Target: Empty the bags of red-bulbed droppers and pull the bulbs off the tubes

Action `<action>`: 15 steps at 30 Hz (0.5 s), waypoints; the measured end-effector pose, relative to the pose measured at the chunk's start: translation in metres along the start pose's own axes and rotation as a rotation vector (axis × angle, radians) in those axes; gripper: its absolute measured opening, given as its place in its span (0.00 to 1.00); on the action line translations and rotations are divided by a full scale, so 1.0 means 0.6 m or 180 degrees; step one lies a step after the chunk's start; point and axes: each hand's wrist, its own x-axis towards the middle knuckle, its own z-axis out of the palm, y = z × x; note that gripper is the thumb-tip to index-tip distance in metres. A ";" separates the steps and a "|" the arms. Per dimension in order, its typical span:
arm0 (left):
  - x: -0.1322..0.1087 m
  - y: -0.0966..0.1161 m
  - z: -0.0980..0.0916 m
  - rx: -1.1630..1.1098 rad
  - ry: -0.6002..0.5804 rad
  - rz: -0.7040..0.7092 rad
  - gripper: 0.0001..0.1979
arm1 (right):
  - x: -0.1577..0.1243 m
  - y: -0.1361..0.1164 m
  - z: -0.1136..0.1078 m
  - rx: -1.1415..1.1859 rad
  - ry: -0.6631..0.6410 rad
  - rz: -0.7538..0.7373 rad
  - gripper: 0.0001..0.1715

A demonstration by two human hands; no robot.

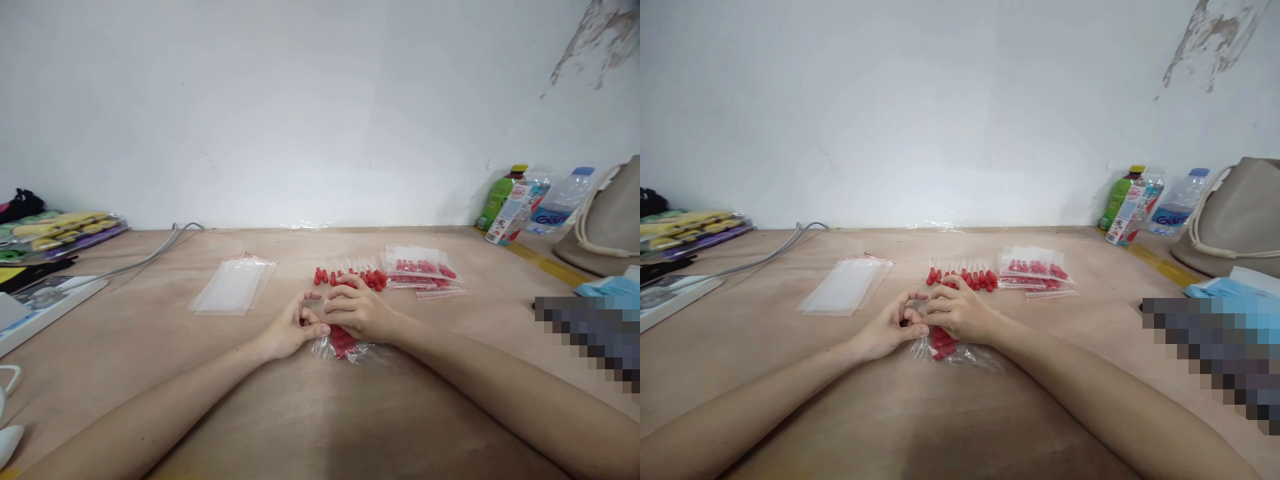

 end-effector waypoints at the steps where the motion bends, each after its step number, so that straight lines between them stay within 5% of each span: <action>1: 0.000 0.002 -0.001 -0.0041 -0.0025 -0.0032 0.33 | -0.001 0.000 0.000 -0.0017 0.0072 -0.0005 0.10; 15: 0.006 0.009 -0.015 -0.0227 -0.0349 -0.0183 0.29 | 0.003 -0.015 -0.012 -0.0060 0.0083 0.0059 0.12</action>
